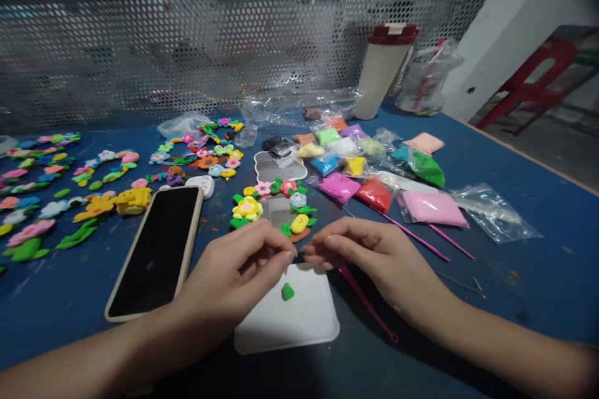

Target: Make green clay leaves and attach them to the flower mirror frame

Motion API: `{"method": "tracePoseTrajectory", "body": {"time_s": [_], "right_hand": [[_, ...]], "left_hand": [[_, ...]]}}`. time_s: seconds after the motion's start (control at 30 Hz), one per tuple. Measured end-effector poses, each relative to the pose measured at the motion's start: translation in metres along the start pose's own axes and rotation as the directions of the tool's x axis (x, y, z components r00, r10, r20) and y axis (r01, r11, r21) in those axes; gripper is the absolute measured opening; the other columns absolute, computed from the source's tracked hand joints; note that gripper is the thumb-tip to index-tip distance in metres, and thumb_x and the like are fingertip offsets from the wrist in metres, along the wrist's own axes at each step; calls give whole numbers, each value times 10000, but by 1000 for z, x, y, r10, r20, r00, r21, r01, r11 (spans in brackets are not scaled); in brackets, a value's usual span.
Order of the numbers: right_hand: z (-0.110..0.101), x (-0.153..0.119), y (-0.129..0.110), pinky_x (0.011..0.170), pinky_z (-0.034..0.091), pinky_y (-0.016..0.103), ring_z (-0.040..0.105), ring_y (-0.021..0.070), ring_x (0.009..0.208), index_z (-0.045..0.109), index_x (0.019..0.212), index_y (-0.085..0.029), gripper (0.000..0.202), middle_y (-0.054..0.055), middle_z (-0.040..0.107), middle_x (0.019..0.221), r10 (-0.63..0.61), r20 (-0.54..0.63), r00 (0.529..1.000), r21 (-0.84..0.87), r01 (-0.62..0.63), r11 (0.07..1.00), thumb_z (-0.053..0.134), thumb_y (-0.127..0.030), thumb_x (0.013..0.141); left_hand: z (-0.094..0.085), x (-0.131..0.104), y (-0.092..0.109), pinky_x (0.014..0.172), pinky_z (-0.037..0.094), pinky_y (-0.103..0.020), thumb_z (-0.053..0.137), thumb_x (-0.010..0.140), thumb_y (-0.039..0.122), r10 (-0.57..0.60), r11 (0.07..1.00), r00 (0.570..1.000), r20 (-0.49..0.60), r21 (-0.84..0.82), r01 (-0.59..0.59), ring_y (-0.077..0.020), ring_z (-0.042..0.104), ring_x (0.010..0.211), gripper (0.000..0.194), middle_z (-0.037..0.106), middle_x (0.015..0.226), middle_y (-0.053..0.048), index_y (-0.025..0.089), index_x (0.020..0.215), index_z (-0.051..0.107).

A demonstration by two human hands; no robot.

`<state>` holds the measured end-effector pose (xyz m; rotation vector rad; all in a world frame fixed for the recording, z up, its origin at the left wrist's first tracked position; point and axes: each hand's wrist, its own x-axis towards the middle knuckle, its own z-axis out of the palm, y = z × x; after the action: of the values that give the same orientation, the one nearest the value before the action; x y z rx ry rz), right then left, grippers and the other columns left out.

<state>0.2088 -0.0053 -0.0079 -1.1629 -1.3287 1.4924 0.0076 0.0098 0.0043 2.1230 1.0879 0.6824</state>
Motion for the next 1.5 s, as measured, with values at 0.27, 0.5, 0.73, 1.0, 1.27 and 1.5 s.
{"method": "tracePoseTrajectory", "body": {"time_s": [0.27, 0.5, 0.73, 1.0, 1.27, 1.5], "right_hand": [[3, -4, -1, 656, 509, 252, 656, 154, 707, 703, 786, -199, 59, 10, 711, 751, 47, 4, 999, 34, -47, 998, 668, -244, 769], [4, -7, 4, 611, 474, 230, 631, 139, 690, 674, 813, -207, 96, -11, 683, 737, 21, 38, 999, 36, -23, 999, 722, -236, 735], [-1, -6, 1, 722, 466, 258, 611, 152, 787, 726, 732, -214, 61, 11, 668, 806, -195, 64, 979, -179, 204, 963, 695, -192, 781], [3, -9, -6, 682, 445, 230, 599, 128, 722, 708, 704, -207, 87, -20, 654, 740, -137, 108, 985, -144, 152, 978, 697, -149, 769], [7, -10, -5, 636, 451, 195, 600, 100, 674, 598, 861, -231, 211, -57, 665, 709, -10, 139, 990, 99, -3, 995, 752, -183, 725], [8, -10, -7, 643, 449, 188, 593, 91, 682, 613, 822, -231, 205, -64, 648, 714, 0, 195, 981, 129, -26, 991, 759, -145, 707]], "left_hand": [[0, 0, 1, 573, 406, -202, 468, 862, 171, 101, 992, 995, 21, 70, -102, -103, 543, 615, 143, 592, 706, 28, 191, 786, 587], [1, -1, 2, 576, 416, -189, 476, 845, 151, 120, 989, 993, 20, 84, -122, -97, 558, 623, 146, 600, 697, 34, 195, 769, 592], [0, -2, 2, 550, 439, -178, 512, 839, 163, 195, 967, 981, -19, 173, -189, -92, 567, 591, 124, 619, 713, 20, 201, 797, 622], [5, -8, 6, 648, 516, -217, 621, 843, 279, 392, 855, 918, -59, 391, -340, -149, 652, 746, 122, 671, 824, 2, 298, 945, 686], [5, -7, 4, 634, 503, -239, 632, 840, 282, 378, 877, 924, -59, 344, -336, -156, 627, 761, 165, 664, 879, -17, 328, 981, 707], [7, -8, 8, 607, 513, -234, 667, 802, 287, 272, 938, 952, -142, 260, -229, -144, 627, 712, 65, 651, 773, 12, 314, 819, 723]]}}
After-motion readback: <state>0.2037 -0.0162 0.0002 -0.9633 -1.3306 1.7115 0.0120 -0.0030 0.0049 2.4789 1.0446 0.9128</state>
